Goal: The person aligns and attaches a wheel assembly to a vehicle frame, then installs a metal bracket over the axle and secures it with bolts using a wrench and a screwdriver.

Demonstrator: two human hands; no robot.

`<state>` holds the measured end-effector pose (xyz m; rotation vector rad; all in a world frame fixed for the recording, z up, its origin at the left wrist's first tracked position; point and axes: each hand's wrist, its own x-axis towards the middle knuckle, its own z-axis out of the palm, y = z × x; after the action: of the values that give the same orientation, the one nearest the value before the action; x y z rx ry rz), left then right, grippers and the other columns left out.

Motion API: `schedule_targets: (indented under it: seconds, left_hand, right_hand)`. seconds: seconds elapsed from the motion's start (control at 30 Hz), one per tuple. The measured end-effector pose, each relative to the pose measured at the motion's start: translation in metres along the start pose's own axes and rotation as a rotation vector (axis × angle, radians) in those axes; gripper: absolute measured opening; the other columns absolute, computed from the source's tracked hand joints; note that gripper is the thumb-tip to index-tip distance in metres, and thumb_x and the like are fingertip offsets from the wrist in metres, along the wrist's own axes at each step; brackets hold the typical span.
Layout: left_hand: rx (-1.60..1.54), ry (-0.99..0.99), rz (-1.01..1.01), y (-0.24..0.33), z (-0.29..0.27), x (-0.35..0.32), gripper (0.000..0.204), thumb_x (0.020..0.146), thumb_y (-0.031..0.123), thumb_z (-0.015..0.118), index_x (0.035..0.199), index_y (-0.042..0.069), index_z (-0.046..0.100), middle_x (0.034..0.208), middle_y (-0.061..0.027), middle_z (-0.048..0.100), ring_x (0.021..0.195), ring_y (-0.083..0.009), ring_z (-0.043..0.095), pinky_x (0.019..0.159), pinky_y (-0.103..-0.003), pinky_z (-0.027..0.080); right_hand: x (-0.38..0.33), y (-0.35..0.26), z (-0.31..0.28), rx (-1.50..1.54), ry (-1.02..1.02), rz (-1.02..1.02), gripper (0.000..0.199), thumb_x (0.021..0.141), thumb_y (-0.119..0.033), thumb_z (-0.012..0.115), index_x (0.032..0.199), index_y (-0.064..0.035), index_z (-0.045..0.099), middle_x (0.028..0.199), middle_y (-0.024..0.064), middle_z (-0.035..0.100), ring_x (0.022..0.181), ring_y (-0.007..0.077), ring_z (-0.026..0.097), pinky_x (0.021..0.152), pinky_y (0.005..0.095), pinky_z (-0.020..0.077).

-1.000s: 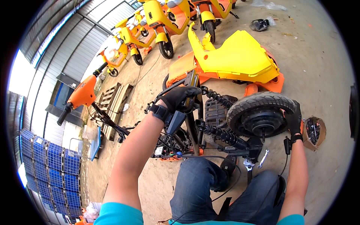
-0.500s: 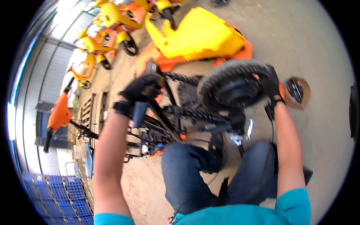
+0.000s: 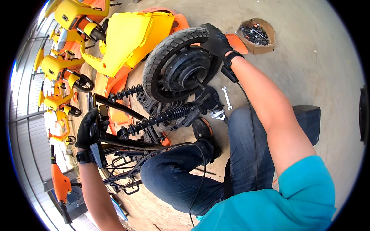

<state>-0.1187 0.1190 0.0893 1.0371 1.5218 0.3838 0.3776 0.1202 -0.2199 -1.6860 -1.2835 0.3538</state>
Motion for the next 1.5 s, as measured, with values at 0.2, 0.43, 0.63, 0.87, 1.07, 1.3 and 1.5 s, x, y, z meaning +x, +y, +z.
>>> schedule_targets:
  seconds: [0.2,0.43,0.63,0.87,1.07,1.3,1.5]
  left_hand:
    - [0.033,0.05,-0.022,0.004,0.004,0.0,0.035,0.099,0.036,0.056,0.126,0.015,0.056,0.102,-0.0132,0.069,0.081,-0.025,0.071,0.065,-0.034,0.058]
    - [0.059,0.034,0.024,-0.001,-0.005,-0.001,0.04,0.098,0.037,0.057,0.132,0.016,0.053,0.107,-0.0144,0.067,0.086,-0.0254,0.071,0.068,-0.035,0.058]
    - [0.095,-0.001,0.026,0.001,-0.008,0.001,0.047,0.097,0.04,0.058,0.135,0.014,0.051,0.113,-0.0152,0.065,0.086,-0.0258,0.071,0.068,-0.035,0.059]
    - [0.114,-0.076,0.032,0.0,-0.018,0.004,0.052,0.097,0.042,0.056,0.14,0.014,0.046,0.119,-0.0172,0.063,0.089,-0.0271,0.07,0.072,-0.037,0.059]
    - [0.109,-0.077,0.044,-0.001,-0.023,0.004,0.05,0.097,0.041,0.055,0.139,0.014,0.048,0.12,-0.0173,0.063,0.088,-0.027,0.07,0.075,-0.039,0.059]
    - [0.074,0.017,0.058,0.001,-0.003,-0.001,0.043,0.098,0.038,0.056,0.133,0.013,0.052,0.112,-0.0167,0.066,0.083,-0.0235,0.069,0.071,-0.034,0.057]
    - [0.078,0.077,0.072,0.003,0.017,-0.006,0.038,0.098,0.035,0.057,0.124,0.009,0.056,0.102,-0.0197,0.069,0.07,-0.018,0.069,0.06,-0.027,0.058]
  right_hand:
    - [-0.003,-0.004,-0.005,0.0,-0.012,0.016,0.061,0.071,-0.028,0.079,0.125,-0.0126,0.056,0.117,0.0169,0.064,0.112,0.0377,0.059,0.094,0.0463,0.0484]
    - [-0.001,-0.001,-0.001,-0.007,0.009,0.005,0.06,0.071,-0.028,0.079,0.124,-0.0126,0.056,0.118,0.0177,0.064,0.113,0.0375,0.059,0.094,0.0467,0.0487]
    - [0.0,0.001,-0.002,-0.052,-0.009,0.014,0.061,0.07,-0.026,0.078,0.124,-0.0091,0.055,0.118,0.0186,0.063,0.112,0.0382,0.059,0.094,0.048,0.0489]
    - [0.004,0.006,0.003,-0.037,-0.01,-0.026,0.062,0.069,-0.029,0.079,0.122,-0.0085,0.055,0.119,0.0186,0.063,0.114,0.0382,0.059,0.095,0.0474,0.0489]
    - [0.005,0.01,0.007,-0.02,-0.008,-0.038,0.067,0.067,-0.033,0.082,0.123,-0.0082,0.055,0.119,0.0191,0.063,0.113,0.0382,0.06,0.095,0.0471,0.049]
    - [0.009,0.014,0.006,-0.014,-0.045,-0.026,0.067,0.066,-0.029,0.082,0.124,-0.0082,0.055,0.118,0.0195,0.064,0.111,0.038,0.061,0.095,0.047,0.0494]
    - [0.012,-0.001,-0.006,0.021,-0.126,-0.008,0.065,0.069,-0.017,0.08,0.127,-0.0069,0.053,0.113,0.0206,0.067,0.105,0.0363,0.065,0.088,0.0414,0.0537]
